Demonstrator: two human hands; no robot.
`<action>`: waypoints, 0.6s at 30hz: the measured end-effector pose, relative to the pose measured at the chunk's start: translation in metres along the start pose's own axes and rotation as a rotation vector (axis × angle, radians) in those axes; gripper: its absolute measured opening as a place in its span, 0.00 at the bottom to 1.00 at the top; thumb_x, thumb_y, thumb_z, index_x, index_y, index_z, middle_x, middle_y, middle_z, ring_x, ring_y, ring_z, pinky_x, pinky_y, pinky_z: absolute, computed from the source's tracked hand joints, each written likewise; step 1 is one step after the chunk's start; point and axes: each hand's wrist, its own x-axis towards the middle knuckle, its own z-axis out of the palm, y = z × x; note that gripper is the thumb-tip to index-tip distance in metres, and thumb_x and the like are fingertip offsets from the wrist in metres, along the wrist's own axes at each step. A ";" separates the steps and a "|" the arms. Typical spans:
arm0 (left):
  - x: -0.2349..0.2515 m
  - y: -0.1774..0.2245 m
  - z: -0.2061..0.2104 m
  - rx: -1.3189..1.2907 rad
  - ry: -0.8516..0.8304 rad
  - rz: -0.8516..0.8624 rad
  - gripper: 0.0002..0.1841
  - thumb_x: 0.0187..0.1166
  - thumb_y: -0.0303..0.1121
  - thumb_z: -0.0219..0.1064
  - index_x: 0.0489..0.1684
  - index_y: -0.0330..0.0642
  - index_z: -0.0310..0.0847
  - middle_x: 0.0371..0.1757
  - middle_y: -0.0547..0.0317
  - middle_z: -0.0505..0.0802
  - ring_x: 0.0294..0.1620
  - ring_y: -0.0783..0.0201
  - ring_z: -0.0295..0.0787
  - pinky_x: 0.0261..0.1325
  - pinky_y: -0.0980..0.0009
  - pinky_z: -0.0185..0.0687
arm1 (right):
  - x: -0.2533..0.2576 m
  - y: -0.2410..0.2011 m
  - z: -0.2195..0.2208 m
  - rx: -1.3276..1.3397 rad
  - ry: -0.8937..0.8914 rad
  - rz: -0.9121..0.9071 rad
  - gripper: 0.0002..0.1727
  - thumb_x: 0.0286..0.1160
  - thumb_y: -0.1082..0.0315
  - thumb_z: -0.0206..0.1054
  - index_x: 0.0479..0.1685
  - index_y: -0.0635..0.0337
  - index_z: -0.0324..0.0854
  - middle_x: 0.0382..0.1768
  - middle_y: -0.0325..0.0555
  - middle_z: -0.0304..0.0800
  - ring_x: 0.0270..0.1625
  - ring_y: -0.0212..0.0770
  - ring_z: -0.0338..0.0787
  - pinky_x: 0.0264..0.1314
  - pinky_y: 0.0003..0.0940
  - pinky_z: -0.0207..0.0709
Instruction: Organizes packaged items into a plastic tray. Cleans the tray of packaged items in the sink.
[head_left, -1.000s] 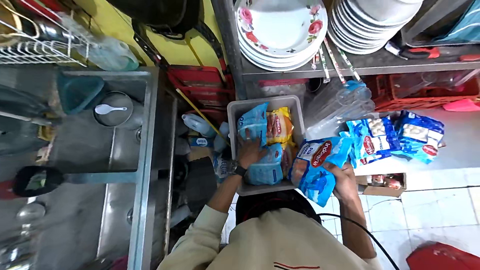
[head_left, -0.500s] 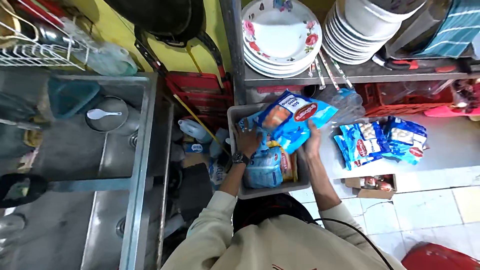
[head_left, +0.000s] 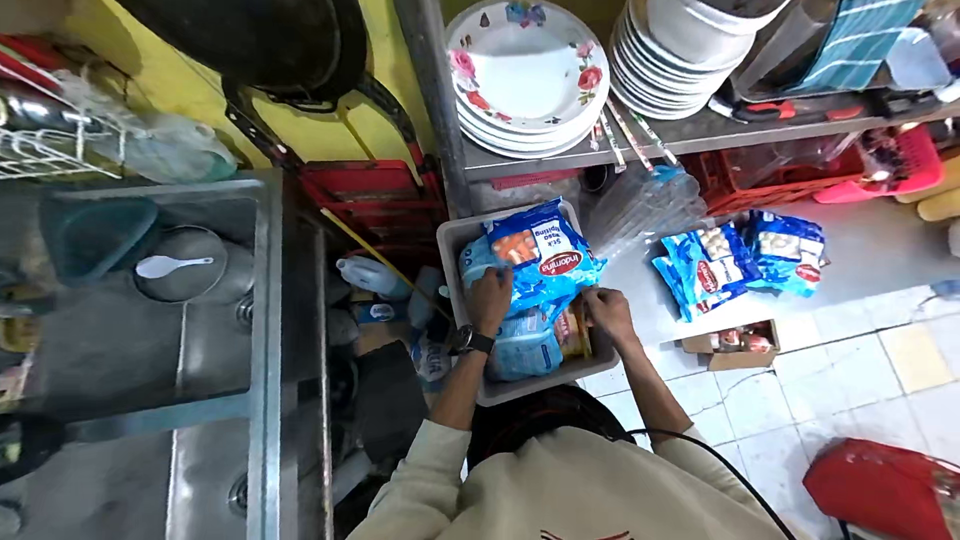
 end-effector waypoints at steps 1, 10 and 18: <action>0.004 0.003 0.002 0.027 -0.057 -0.054 0.34 0.89 0.60 0.48 0.66 0.37 0.82 0.50 0.34 0.93 0.56 0.34 0.91 0.59 0.32 0.81 | 0.007 0.001 0.002 -0.053 -0.054 0.000 0.28 0.87 0.44 0.58 0.46 0.62 0.88 0.34 0.54 0.93 0.35 0.51 0.93 0.47 0.57 0.86; 0.036 0.068 -0.037 -0.698 -0.021 0.267 0.21 0.91 0.42 0.53 0.43 0.32 0.84 0.42 0.47 0.88 0.49 0.58 0.85 0.59 0.54 0.81 | 0.002 -0.009 0.070 0.951 -0.174 0.320 0.15 0.84 0.65 0.61 0.65 0.56 0.72 0.41 0.47 0.85 0.35 0.40 0.90 0.40 0.38 0.89; -0.042 0.087 -0.109 -1.150 0.137 0.329 0.14 0.90 0.41 0.56 0.45 0.45 0.85 0.37 0.63 0.92 0.39 0.67 0.92 0.46 0.63 0.92 | 0.009 -0.005 0.060 0.868 -0.093 0.271 0.29 0.84 0.44 0.64 0.71 0.57 0.76 0.49 0.47 0.89 0.45 0.38 0.88 0.46 0.37 0.85</action>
